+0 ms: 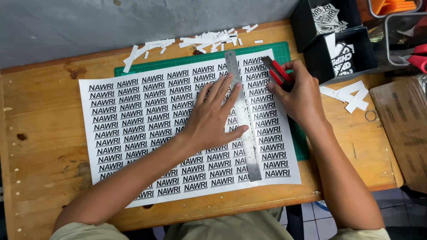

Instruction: The person uses a metal ruler and a red utility knife to cut a sheet of white paper printed with the repeated word 'NAWRI' on a green cutting mat. They align the ruler and make several straight cuts to separate the sheet into smaller strips.

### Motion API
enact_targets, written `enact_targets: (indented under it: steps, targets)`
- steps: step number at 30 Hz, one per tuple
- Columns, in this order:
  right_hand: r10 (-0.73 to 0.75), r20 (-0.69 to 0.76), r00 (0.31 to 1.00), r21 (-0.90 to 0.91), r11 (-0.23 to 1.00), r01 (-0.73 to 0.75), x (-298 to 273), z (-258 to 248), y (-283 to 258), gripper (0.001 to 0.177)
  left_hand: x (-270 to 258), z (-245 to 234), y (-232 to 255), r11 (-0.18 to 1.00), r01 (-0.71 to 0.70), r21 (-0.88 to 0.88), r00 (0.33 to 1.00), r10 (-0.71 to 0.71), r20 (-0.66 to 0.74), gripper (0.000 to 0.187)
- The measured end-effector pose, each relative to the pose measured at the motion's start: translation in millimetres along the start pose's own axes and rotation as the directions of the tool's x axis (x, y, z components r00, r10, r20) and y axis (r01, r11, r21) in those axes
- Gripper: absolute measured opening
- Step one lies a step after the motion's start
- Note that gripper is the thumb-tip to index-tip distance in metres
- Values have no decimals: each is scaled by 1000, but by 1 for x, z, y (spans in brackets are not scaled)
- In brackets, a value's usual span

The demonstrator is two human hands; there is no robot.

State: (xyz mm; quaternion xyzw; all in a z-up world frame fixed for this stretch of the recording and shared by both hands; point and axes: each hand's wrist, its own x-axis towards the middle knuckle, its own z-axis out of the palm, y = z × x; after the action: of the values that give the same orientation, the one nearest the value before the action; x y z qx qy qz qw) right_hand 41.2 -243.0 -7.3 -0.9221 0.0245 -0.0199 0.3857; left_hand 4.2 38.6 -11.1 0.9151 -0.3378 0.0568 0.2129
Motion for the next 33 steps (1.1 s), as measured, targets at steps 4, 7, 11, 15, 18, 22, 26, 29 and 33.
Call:
enact_targets:
  steps: [4,7,11,15,18,22,26,29,33]
  targets:
    - [4,12,1000,-10,1000,-3,1,0,-1,50,12,-5,-16,999,-30,15,999,29,16,103]
    - [-1,14,1000,-7,1000,1,1,0,-4,50,17,-7,-19,998,-55,23,998,55,-3,104]
    - [-12,10,1000,-14,1000,12,-1,-1,-8,50,19,-5,-17,998,-62,6,995,62,-79,102]
    - [-15,0,1000,5,1000,15,-3,-1,-11,49,18,-3,-17,999,-49,-21,994,47,-96,101]
    - [-39,-23,999,-51,998,38,-8,-9,-17,49,18,-2,-18,999,-46,-27,993,43,-106,102]
    - [-186,-148,971,-88,981,174,-18,-15,-45,57,18,-7,-16,997,-38,-65,994,31,-103,101]
    - [-342,-195,919,-112,939,326,-29,-5,-75,58,17,-6,-17,998,-41,-58,994,34,-108,102]
    - [-415,-190,890,-274,893,358,-31,-2,-84,58,17,-5,-19,997,-38,-61,993,31,-111,103]
    - [-439,-134,888,-508,800,319,-27,0,-87,61,15,4,-25,998,-41,56,996,45,-76,112]
